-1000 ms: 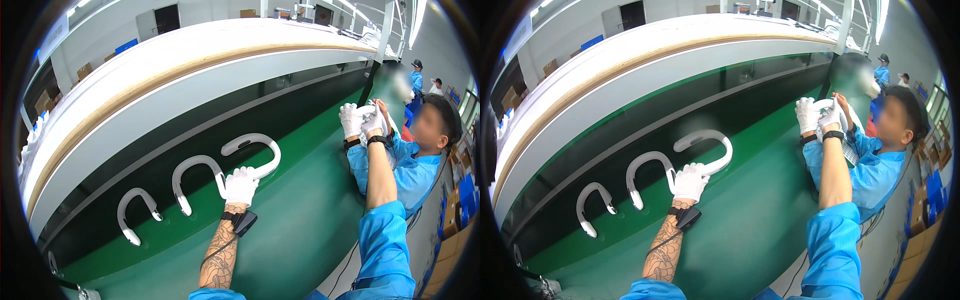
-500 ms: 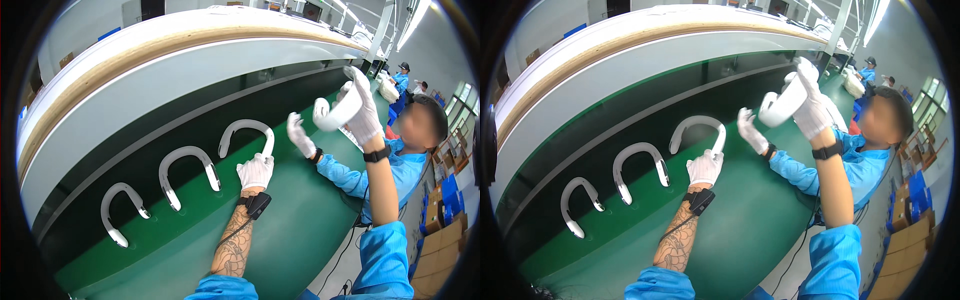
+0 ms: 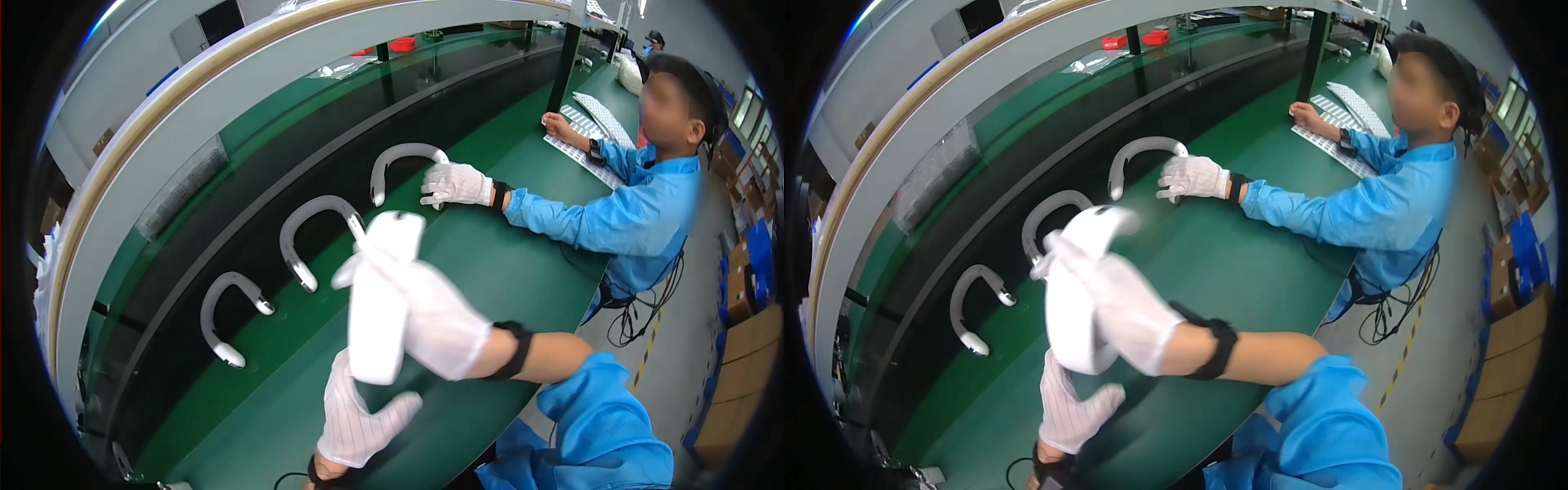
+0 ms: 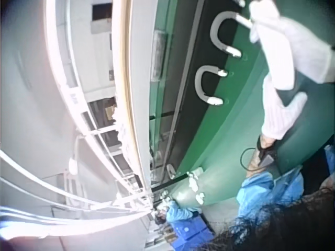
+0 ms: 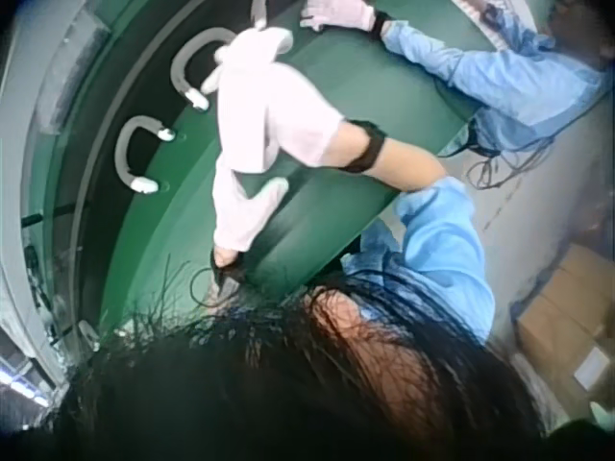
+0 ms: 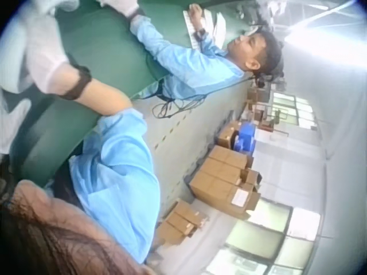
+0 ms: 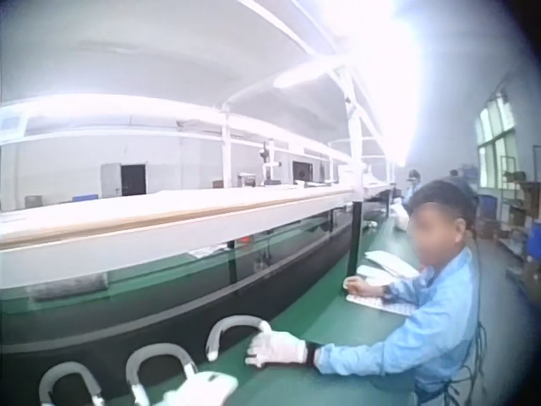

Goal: Assembling and inspecting white U-shaped electronic components on a production line.

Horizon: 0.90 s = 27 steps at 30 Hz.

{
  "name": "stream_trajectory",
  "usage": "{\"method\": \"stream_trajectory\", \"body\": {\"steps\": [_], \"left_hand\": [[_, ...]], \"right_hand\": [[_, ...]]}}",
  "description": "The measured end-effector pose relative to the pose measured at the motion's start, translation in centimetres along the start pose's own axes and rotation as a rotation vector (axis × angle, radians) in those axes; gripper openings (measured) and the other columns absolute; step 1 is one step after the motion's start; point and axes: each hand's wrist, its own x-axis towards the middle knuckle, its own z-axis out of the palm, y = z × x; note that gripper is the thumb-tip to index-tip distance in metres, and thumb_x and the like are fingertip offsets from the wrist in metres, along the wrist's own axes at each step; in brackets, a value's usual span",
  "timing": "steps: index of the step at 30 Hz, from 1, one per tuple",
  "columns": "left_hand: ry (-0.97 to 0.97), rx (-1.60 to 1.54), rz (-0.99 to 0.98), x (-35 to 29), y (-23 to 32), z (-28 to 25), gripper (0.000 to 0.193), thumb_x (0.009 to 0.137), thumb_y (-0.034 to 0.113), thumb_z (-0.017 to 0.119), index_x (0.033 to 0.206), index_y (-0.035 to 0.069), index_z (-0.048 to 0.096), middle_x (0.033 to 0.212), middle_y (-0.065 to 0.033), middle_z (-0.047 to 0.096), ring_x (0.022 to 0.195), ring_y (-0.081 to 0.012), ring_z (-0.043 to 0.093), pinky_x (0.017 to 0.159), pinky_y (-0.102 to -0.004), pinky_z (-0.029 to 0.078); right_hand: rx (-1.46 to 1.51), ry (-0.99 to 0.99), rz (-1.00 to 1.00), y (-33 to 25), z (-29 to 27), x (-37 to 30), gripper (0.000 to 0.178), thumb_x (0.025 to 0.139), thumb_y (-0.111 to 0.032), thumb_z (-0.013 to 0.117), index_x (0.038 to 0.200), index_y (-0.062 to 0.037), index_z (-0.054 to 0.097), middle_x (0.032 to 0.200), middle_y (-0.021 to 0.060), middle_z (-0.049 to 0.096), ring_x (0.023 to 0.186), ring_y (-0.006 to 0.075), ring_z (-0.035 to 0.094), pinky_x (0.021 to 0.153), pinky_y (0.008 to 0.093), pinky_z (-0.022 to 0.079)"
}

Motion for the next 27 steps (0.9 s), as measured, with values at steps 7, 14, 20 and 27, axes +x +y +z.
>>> {"method": "stream_trajectory", "body": {"steps": [7, 14, 20, 27], "left_hand": [[0.686, -0.015, -0.26, -9.8, -0.6, -0.6, 0.037, 0.089, 0.014, 0.079, 0.114, 0.001, 0.056, 0.091, -0.0117, 0.06, 0.07, -0.0231, 0.062, 0.065, -0.0368, 0.053], [0.695, -0.88, -0.409, -16.7, -3.5, -3.9, 0.044, 0.093, 0.01, 0.07, 0.131, 0.0, 0.05, 0.095, -0.0041, 0.055, 0.056, -0.0092, 0.045, 0.051, -0.0257, 0.038], [0.63, -1.069, -0.624, -19.1, -8.0, -5.8, 0.049, 0.092, 0.002, 0.068, 0.138, 0.001, 0.051, 0.101, -0.0025, 0.057, 0.06, -0.0098, 0.051, 0.051, -0.0255, 0.043], [0.457, -0.487, -0.742, -18.2, -10.2, -8.2, 0.051, 0.101, 0.014, 0.067, 0.148, 0.003, 0.051, 0.107, -0.006, 0.064, 0.071, -0.0117, 0.06, 0.059, -0.0249, 0.052]], "right_hand": [[-1.092, -0.806, -0.663, 2.9, -0.5, -2.5, 0.024, 0.109, -0.019, 0.056, 0.122, -0.0043, 0.07, 0.116, 0.0085, 0.073, 0.104, 0.0242, 0.071, 0.095, 0.0373, 0.056], [-0.909, -0.002, -0.322, 7.6, -5.1, -4.5, 0.025, 0.109, -0.015, 0.052, 0.128, -0.0041, 0.066, 0.106, 0.0042, 0.067, 0.079, 0.0087, 0.053, 0.073, 0.0224, 0.046], [-0.255, -0.111, 0.038, 14.4, -7.9, -5.3, 0.033, 0.113, -0.019, 0.048, 0.136, 0.0025, 0.06, 0.129, 0.0126, 0.065, 0.101, 0.018, 0.063, 0.086, 0.0311, 0.053], [-0.146, -0.109, -0.042, 19.1, -6.9, -5.3, 0.034, 0.111, -0.006, 0.046, 0.139, 0.0074, 0.058, 0.15, 0.0195, 0.058, 0.136, 0.0296, 0.06, 0.12, 0.0438, 0.043]]}}
